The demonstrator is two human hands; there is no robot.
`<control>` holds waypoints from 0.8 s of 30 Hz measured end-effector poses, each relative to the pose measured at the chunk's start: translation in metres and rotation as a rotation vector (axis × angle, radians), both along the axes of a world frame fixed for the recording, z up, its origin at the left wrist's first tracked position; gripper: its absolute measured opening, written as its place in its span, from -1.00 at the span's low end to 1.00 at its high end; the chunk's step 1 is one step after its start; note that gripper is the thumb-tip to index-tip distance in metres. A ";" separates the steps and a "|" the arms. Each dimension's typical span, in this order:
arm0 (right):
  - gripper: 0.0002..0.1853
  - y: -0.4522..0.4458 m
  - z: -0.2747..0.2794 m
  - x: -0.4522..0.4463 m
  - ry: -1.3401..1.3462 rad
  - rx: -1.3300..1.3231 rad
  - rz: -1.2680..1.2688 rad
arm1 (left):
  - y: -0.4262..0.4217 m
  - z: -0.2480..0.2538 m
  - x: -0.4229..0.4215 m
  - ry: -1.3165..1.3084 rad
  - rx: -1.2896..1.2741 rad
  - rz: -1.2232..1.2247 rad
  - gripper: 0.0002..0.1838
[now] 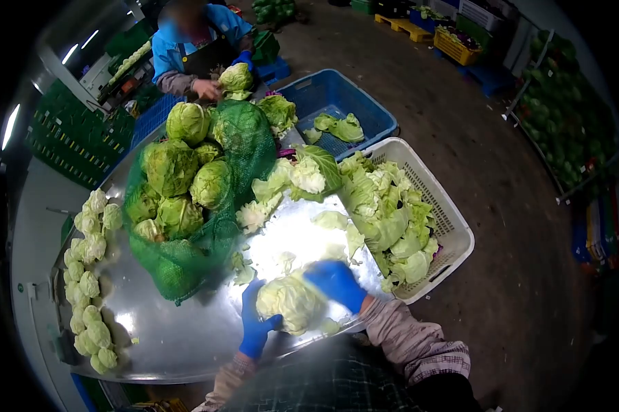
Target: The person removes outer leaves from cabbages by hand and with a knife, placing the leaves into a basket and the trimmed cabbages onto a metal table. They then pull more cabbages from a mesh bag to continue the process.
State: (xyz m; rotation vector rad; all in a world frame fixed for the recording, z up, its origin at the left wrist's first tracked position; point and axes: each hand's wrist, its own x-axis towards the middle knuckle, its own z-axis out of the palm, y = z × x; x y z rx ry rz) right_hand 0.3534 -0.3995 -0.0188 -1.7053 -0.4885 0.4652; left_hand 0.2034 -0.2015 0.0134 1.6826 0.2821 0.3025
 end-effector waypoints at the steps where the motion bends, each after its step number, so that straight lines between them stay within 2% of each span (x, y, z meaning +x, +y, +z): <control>1: -0.68 -0.009 -0.006 0.012 0.113 0.009 -0.102 | -0.001 -0.001 -0.003 -0.020 -0.002 0.006 0.00; 2: -0.67 -0.023 0.007 0.028 0.128 -0.223 -0.076 | -0.003 -0.002 -0.007 -0.036 -0.004 0.007 0.00; 4: -0.62 -0.032 0.024 0.035 -0.224 -0.514 -0.127 | -0.006 0.002 -0.005 -0.027 -0.010 -0.019 0.04; 5: -0.51 -0.027 0.052 0.024 -0.298 -0.348 -0.065 | -0.010 0.007 -0.004 -0.019 -0.003 -0.037 0.05; 6: -0.32 -0.018 0.049 0.011 -0.314 -0.333 0.011 | -0.015 0.011 -0.005 -0.003 0.004 -0.062 0.06; 8: -0.38 -0.002 0.085 -0.013 -0.271 -0.098 0.222 | -0.027 0.023 0.002 0.064 0.075 -0.173 0.06; 11: -0.68 -0.001 0.052 -0.003 0.006 0.078 0.292 | -0.028 0.024 0.004 0.022 0.121 -0.212 0.04; 12: -0.73 -0.011 0.022 0.007 -0.077 -0.010 0.187 | -0.026 0.024 0.003 0.028 0.094 -0.192 0.04; 14: -0.75 -0.032 0.015 0.022 0.128 -0.216 0.085 | -0.018 0.021 0.001 0.041 0.044 -0.183 0.05; 15: -0.70 -0.038 0.018 0.027 0.211 -0.381 0.144 | -0.013 0.016 0.002 0.043 0.021 -0.192 0.05; 16: -0.63 -0.037 0.023 0.010 0.266 -0.042 0.121 | -0.010 0.012 0.000 0.050 -0.007 -0.197 0.06; 18: -0.59 -0.030 0.056 -0.009 0.257 -0.182 0.257 | -0.012 0.015 0.007 0.034 -0.104 -0.181 0.02; 19: -0.66 -0.026 0.046 -0.017 0.066 -0.129 0.198 | -0.015 0.020 0.011 0.086 -0.058 -0.159 -0.03; 23: -0.73 -0.044 0.039 -0.012 0.542 -0.033 0.027 | -0.014 0.018 0.015 0.206 0.007 -0.062 -0.20; 24: -0.74 -0.048 0.036 -0.012 0.568 -0.015 -0.014 | -0.010 0.014 0.015 0.200 -0.115 -0.027 -0.25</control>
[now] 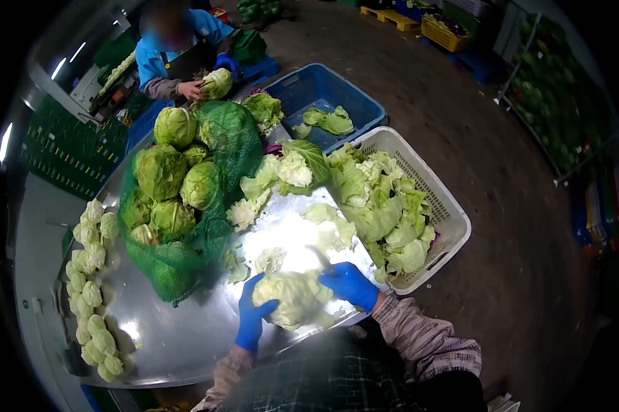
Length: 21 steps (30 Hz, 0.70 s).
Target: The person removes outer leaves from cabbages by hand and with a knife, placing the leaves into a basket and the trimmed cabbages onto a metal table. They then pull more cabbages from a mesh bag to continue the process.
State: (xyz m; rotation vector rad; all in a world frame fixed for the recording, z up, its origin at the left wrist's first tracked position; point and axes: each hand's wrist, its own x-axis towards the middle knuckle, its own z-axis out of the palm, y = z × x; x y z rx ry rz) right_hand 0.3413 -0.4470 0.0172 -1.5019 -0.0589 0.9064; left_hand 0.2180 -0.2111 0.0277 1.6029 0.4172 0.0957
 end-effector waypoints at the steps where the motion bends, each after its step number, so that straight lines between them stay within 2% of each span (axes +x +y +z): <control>1: -0.75 -0.006 -0.005 0.001 0.023 0.008 -0.041 | 0.007 -0.003 -0.001 -0.004 -0.116 0.051 -0.29; 3: -0.78 -0.019 -0.006 0.004 0.038 0.004 -0.102 | 0.016 -0.009 -0.003 0.001 -0.323 0.183 -0.37; 4: -0.75 -0.026 -0.021 0.006 -0.084 -0.037 -0.106 | 0.021 -0.018 -0.006 -0.029 -0.427 0.245 -0.38; 6: -0.72 -0.041 -0.047 0.008 -0.161 -0.185 -0.142 | 0.028 -0.037 -0.012 -0.081 -0.640 0.370 -0.39; 7: -0.67 -0.042 -0.034 0.011 -0.284 -0.365 0.002 | 0.021 -0.029 -0.011 -0.075 -0.682 0.390 -0.38; 9: -0.61 -0.008 -0.008 0.001 -0.606 -0.186 -0.054 | 0.017 -0.030 -0.016 -0.041 -0.692 0.279 -0.38; 10: -0.57 0.011 0.007 -0.007 -0.762 -0.101 -0.080 | 0.005 -0.018 -0.010 -0.042 -0.705 0.301 -0.46; 12: -0.50 0.030 0.045 -0.011 -0.632 -0.114 0.202 | -0.019 0.006 0.000 -0.046 -0.732 0.347 -0.60; 13: -0.54 0.032 0.023 -0.010 -0.678 -0.055 0.152 | -0.022 0.000 -0.002 -0.079 -0.568 0.325 -0.55; 14: -0.57 0.026 -0.011 -0.002 -0.512 0.021 -0.034 | -0.022 0.006 -0.001 -0.079 -0.675 0.281 -0.48; 16: -0.56 0.012 0.023 0.019 -0.469 -0.326 0.030 | -0.023 0.017 -0.001 -0.059 -0.886 0.199 -0.34; 17: -0.45 0.013 0.028 0.008 -0.613 -0.136 -0.026 | -0.026 0.011 -0.002 -0.051 -0.810 0.115 -0.32; 18: -0.29 0.013 0.012 -0.005 -0.761 -0.074 0.015 | -0.027 0.012 -0.005 -0.003 -0.830 0.080 -0.29; 20: -0.21 0.022 0.017 -0.024 -0.763 -0.077 0.129 | -0.029 0.022 -0.007 0.114 -0.967 0.051 -0.22; 21: -0.25 0.024 -0.005 -0.026 -0.753 -0.178 0.106 | -0.028 0.026 -0.005 0.183 -1.084 0.056 -0.16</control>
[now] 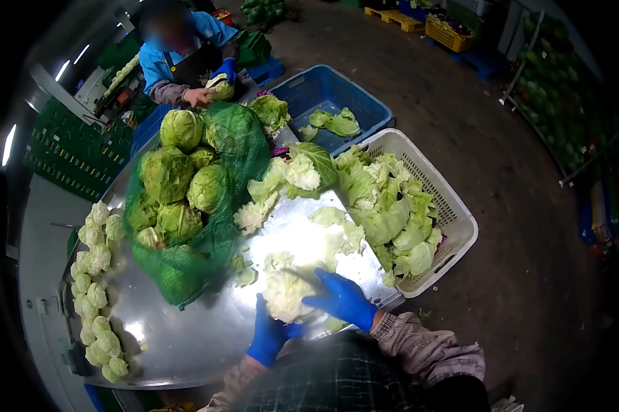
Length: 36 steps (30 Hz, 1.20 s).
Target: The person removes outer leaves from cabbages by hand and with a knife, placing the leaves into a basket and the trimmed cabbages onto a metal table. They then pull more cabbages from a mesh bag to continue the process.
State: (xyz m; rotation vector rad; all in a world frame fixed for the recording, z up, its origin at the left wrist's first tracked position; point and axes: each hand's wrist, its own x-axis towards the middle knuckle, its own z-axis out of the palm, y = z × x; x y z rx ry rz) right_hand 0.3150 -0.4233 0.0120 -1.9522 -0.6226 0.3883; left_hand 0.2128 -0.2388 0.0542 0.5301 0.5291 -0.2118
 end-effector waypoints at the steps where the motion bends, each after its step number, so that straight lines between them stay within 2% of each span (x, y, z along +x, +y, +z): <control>1: -0.28 -0.001 0.004 0.005 0.171 0.077 -0.008 | 0.011 -0.006 0.000 0.099 0.186 -0.095 -0.16; 2: -0.31 -0.002 0.010 0.012 0.345 0.152 -0.018 | 0.030 -0.021 -0.004 0.200 0.371 -0.191 -0.15; 3: -0.34 -0.004 0.015 0.018 0.526 0.227 -0.031 | 0.031 -0.049 -0.010 0.174 0.676 -0.133 -0.12; 4: -0.42 -0.007 0.015 0.025 0.560 0.019 0.022 | 0.026 -0.050 -0.005 0.198 1.002 -0.081 -0.04; 5: -0.45 -0.006 0.015 0.024 0.463 0.078 0.010 | 0.026 -0.047 0.000 -0.044 1.129 0.072 0.12; 7: -0.49 0.000 0.016 0.027 0.256 0.197 -0.010 | 0.033 -0.033 0.016 -0.264 1.292 -0.306 0.27; 8: -0.54 0.000 0.010 0.031 0.166 0.054 -0.034 | 0.027 -0.026 0.020 -0.353 1.442 -0.286 0.41; 11: -0.56 -0.001 0.007 0.034 -0.122 0.005 -0.217 | 0.020 -0.008 0.031 -0.241 1.541 -0.359 0.42; 12: -0.52 -0.004 0.006 0.031 -0.209 -0.106 -0.192 | 0.016 -0.011 0.034 -0.231 1.591 -0.305 0.41; 15: -0.48 -0.010 0.016 0.007 -0.323 -0.129 -0.184 | 0.010 0.003 0.054 -0.005 1.493 -0.327 0.41; 16: -0.44 -0.015 0.025 0.003 -0.421 -0.305 -0.110 | 0.011 0.001 0.061 0.030 1.528 -0.332 0.42; 20: -0.46 -0.016 0.017 0.005 -0.510 -0.458 -0.106 | 0.018 0.002 0.080 -0.173 1.778 -0.411 0.50; 22: -0.48 -0.020 0.007 0.012 -0.654 -0.507 -0.050 | 0.011 0.020 0.096 -0.098 1.740 -0.517 0.52; 25: -0.49 -0.020 0.012 0.022 -0.606 -0.681 -0.040 | 0.004 0.027 0.122 -0.025 1.829 -0.663 0.56; 26: -0.47 -0.024 0.003 0.028 -0.682 -0.709 -0.049 | 0.003 0.028 0.130 0.001 1.863 -0.717 0.57; 33: -0.42 -0.017 -0.011 0.058 -0.633 -0.657 0.021 | 0.010 0.020 0.157 -0.045 1.955 -0.881 0.49; 34: -0.37 -0.015 -0.013 0.067 -0.714 -0.615 0.001 | 0.008 0.021 0.158 -0.032 1.945 -0.881 0.47; 36: -0.40 -0.012 -0.013 0.080 -0.662 -0.812 0.025 | 0.007 0.010 0.161 -0.101 1.865 -0.855 0.44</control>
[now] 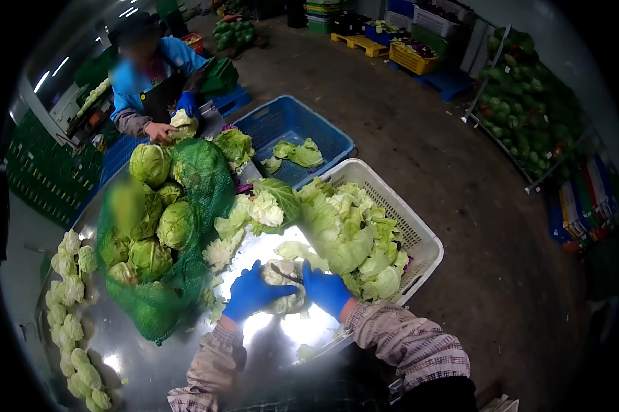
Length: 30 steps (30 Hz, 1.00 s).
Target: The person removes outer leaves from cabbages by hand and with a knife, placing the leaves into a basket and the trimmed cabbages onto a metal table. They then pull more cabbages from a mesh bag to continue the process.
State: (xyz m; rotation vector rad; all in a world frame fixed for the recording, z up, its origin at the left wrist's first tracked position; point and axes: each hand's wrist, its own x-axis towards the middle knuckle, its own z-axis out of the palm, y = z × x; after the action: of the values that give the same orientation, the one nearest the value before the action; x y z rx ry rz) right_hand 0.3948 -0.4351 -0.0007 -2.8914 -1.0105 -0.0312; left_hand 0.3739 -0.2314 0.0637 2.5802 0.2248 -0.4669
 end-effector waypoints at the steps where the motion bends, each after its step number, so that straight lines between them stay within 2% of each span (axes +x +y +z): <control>1: -0.42 0.003 0.007 0.007 0.020 -0.093 -0.035 | 0.002 -0.024 0.002 -0.024 -0.095 -0.029 0.43; 2: -0.53 0.004 -0.009 0.026 0.206 -0.132 -0.180 | 0.000 -0.036 0.003 -0.045 -0.189 -0.064 0.41; 3: -0.57 0.006 -0.026 0.037 0.401 0.053 -0.275 | -0.027 0.017 -0.008 -0.003 0.110 -0.143 0.39; 4: -0.61 0.007 -0.041 0.049 0.573 0.247 -0.385 | -0.028 0.010 -0.015 -0.033 0.128 -0.084 0.40; 5: -0.62 0.002 -0.044 0.056 0.500 0.239 -0.353 | -0.031 0.014 -0.014 -0.077 0.131 -0.003 0.40; 6: -0.64 -0.004 -0.051 0.064 0.424 0.229 -0.323 | -0.014 0.021 -0.017 0.039 -0.038 0.052 0.43; 7: -0.63 -0.010 -0.033 0.053 0.391 0.280 -0.303 | 0.001 0.018 -0.022 0.020 -0.096 0.055 0.46; 8: -0.60 -0.016 -0.013 0.042 0.358 0.329 -0.281 | 0.010 0.007 -0.030 -0.025 -0.116 0.065 0.45; 9: -0.50 -0.016 -0.017 0.024 0.232 0.256 -0.248 | 0.013 -0.003 -0.034 -0.084 -0.147 0.093 0.44; 11: -0.36 -0.013 0.000 -0.015 0.055 0.238 -0.071 | 0.012 0.000 -0.034 -0.037 -0.080 0.090 0.43; 14: -0.25 -0.017 0.020 -0.034 -0.012 0.122 -0.022 | 0.000 0.013 -0.020 0.009 0.011 0.072 0.43; 17: -0.24 -0.017 0.020 -0.037 -0.067 0.077 0.010 | -0.011 0.029 -0.012 0.017 0.062 0.031 0.41; 18: -0.38 -0.017 0.022 -0.035 -0.066 0.036 0.032 | -0.013 0.032 -0.009 0.032 0.074 0.016 0.40; 22: -0.39 -0.010 -0.017 -0.013 -0.069 0.098 -0.018 | -0.019 0.021 -0.004 -0.001 0.146 -0.014 0.35; 27: -0.42 0.004 -0.012 0.031 0.076 0.004 -0.086 | -0.019 0.010 0.010 -0.003 -0.022 0.018 0.26; 29: -0.51 -0.002 -0.059 0.051 0.151 0.114 -0.380 | -0.017 -0.019 0.007 -0.100 -0.130 -0.043 0.27; 30: -0.58 -0.008 -0.055 0.058 0.200 0.048 -0.292 | -0.039 0.013 -0.013 -0.169 0.230 -0.098 0.31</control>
State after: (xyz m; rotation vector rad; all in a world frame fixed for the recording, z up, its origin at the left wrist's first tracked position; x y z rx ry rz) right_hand 0.4523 -0.4434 -0.0555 -2.8980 -0.5446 0.2078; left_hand 0.3614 -0.2707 0.0767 2.8481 0.0984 -0.2683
